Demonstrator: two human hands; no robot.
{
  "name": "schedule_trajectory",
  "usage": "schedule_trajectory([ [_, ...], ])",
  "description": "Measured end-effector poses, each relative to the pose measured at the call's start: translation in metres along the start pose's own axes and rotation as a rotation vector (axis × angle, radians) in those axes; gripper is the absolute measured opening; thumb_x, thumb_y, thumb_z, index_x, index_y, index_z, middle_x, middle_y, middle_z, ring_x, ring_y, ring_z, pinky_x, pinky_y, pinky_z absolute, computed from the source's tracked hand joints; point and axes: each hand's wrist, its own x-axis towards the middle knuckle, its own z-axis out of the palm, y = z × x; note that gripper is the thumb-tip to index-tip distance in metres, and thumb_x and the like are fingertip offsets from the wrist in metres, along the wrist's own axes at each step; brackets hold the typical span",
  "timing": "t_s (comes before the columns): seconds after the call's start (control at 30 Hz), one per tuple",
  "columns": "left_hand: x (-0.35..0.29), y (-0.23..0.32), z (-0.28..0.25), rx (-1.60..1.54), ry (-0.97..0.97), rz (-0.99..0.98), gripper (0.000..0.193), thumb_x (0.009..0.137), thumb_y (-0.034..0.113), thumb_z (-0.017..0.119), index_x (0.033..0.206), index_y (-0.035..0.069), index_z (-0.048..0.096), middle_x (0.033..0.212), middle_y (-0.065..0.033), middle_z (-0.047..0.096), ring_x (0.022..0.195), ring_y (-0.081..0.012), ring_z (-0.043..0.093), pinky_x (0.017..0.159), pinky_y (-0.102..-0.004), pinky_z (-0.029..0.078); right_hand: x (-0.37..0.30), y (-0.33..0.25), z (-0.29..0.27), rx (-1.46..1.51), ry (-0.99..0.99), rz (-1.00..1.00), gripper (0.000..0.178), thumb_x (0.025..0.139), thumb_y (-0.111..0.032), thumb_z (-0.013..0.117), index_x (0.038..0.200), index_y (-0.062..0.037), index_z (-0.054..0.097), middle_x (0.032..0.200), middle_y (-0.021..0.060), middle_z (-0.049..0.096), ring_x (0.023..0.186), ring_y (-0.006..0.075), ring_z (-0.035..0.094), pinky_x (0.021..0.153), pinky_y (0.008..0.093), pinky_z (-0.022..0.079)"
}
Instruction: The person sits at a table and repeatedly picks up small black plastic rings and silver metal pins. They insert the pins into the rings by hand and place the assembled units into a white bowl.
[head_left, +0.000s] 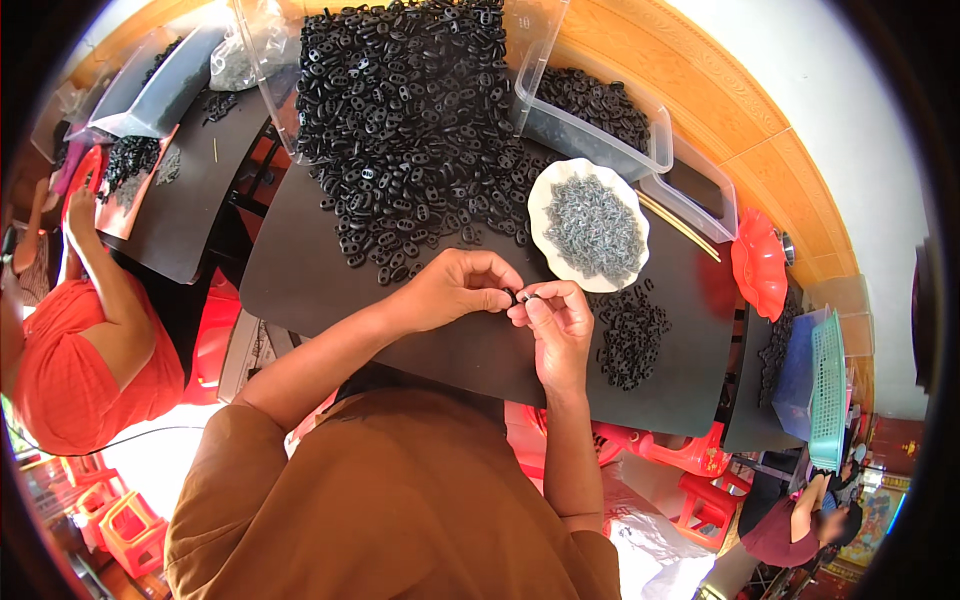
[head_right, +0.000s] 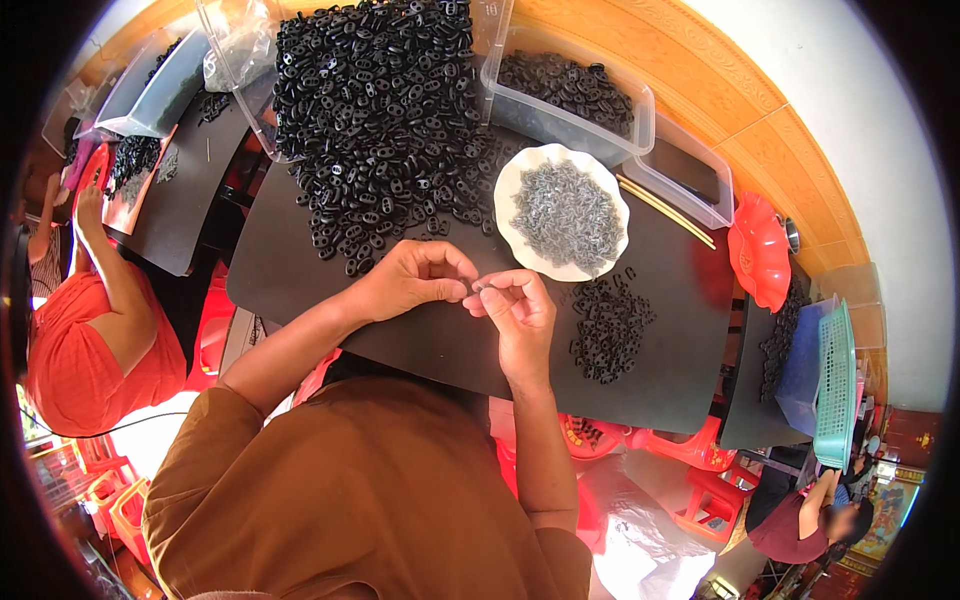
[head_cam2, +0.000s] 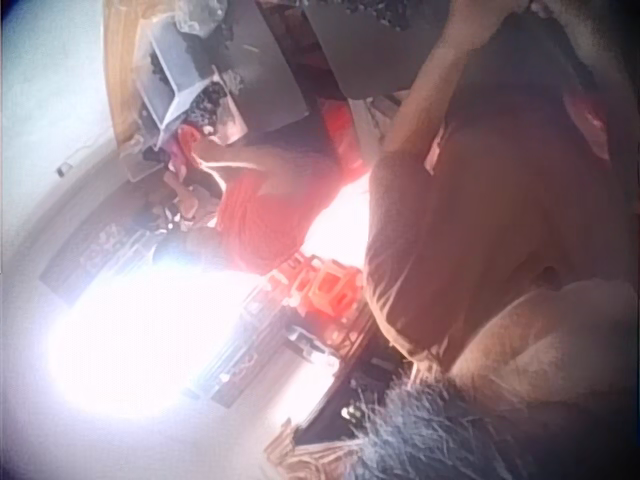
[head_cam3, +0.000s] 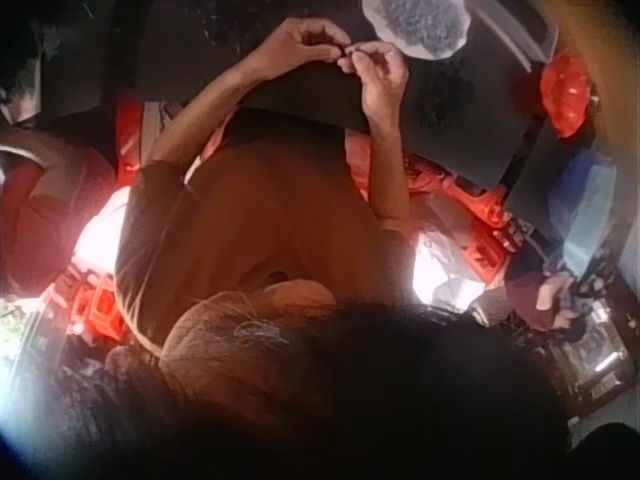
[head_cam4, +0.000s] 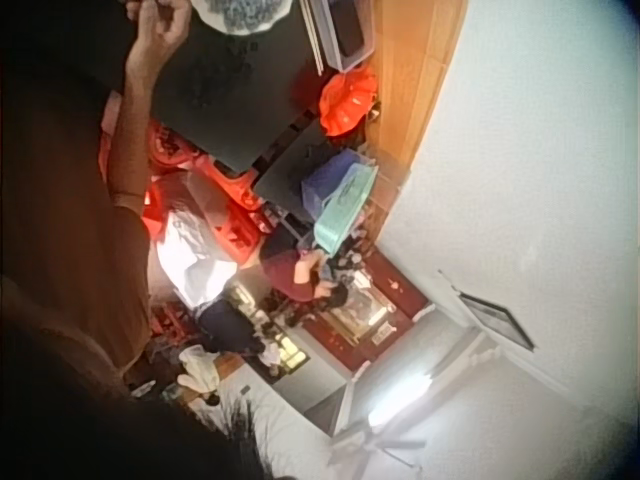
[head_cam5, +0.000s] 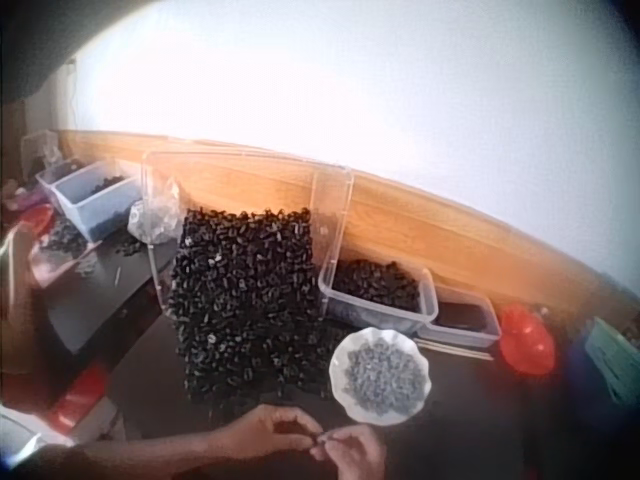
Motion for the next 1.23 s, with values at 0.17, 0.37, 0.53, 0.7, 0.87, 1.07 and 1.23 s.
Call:
schedule_trajectory([
  [0.17, -0.003, -0.002, 0.002, -0.117, 0.067, -0.041, 0.02, 0.094, 0.002, 0.07, 0.113, 0.002, 0.064, 0.101, -0.0042, 0.069, 0.088, -0.011, 0.065, 0.081, -0.0266, 0.055, -0.001, 0.0, -0.001, -0.045, 0.034, 0.025, 0.009, 0.097, -0.003, 0.066, 0.104, -0.0008, 0.061, 0.1, 0.0117, 0.069, 0.082, 0.0162, 0.07, 0.074, 0.0278, 0.057],
  [0.37, -0.004, 0.003, -0.003, -0.079, 0.096, -0.119, 0.014, 0.096, 0.005, 0.069, 0.109, 0.004, 0.063, 0.103, -0.0042, 0.067, 0.089, -0.01, 0.066, 0.08, -0.0257, 0.056, 0.001, 0.009, -0.008, -0.147, 0.023, -0.071, 0.009, 0.095, 0.0, 0.067, 0.102, -0.0011, 0.062, 0.097, 0.0069, 0.067, 0.081, 0.0124, 0.066, 0.07, 0.0265, 0.053],
  [0.53, -0.006, 0.014, 0.003, -0.142, 0.135, -0.169, 0.019, 0.097, 0.006, 0.067, 0.115, 0.002, 0.062, 0.102, -0.0032, 0.067, 0.092, -0.0096, 0.066, 0.078, -0.0253, 0.056, -0.001, 0.007, -0.004, -0.094, 0.043, -0.007, 0.012, 0.094, 0.001, 0.068, 0.104, 0.001, 0.063, 0.096, 0.0067, 0.067, 0.082, 0.0139, 0.069, 0.07, 0.0256, 0.056],
  [0.7, -0.003, -0.006, -0.008, -0.016, 0.072, -0.036, 0.018, 0.097, 0.008, 0.068, 0.114, 0.003, 0.066, 0.101, -0.0035, 0.069, 0.087, -0.0085, 0.066, 0.076, -0.0247, 0.056, -0.002, 0.005, -0.001, -0.146, 0.057, 0.039, 0.012, 0.094, 0.001, 0.068, 0.106, 0.0034, 0.065, 0.093, 0.0087, 0.069, 0.084, 0.018, 0.073, 0.073, 0.0267, 0.059],
  [0.87, -0.003, 0.002, -0.006, -0.04, 0.081, -0.049, 0.019, 0.097, 0.009, 0.07, 0.114, 0.003, 0.069, 0.097, -0.0038, 0.071, 0.081, -0.008, 0.065, 0.075, -0.0241, 0.056, -0.002, 0.004, 0.001, -0.19, 0.053, 0.042, 0.009, 0.095, -0.001, 0.068, 0.103, 0.002, 0.066, 0.093, 0.0078, 0.071, 0.084, 0.0164, 0.073, 0.069, 0.0254, 0.056],
  [1.07, -0.004, -0.001, -0.007, -0.035, 0.096, -0.045, 0.02, 0.096, 0.009, 0.071, 0.115, 0.003, 0.069, 0.094, -0.004, 0.071, 0.079, -0.0079, 0.065, 0.073, -0.0238, 0.056, -0.003, 0.005, 0.002, -0.255, 0.05, 0.036, 0.008, 0.095, -0.003, 0.068, 0.103, 0.0003, 0.066, 0.092, 0.0058, 0.072, 0.083, 0.0141, 0.073, 0.064, 0.0229, 0.05],
  [1.23, -0.003, -0.003, -0.009, -0.001, 0.065, -0.006, 0.021, 0.095, 0.009, 0.072, 0.115, 0.003, 0.069, 0.095, -0.0041, 0.072, 0.08, -0.0085, 0.066, 0.075, -0.0241, 0.056, -0.003, 0.008, 0.0, -0.251, 0.042, 0.033, 0.009, 0.095, -0.003, 0.069, 0.103, -0.0002, 0.067, 0.092, 0.0053, 0.072, 0.082, 0.0142, 0.072, 0.065, 0.0222, 0.05],
])
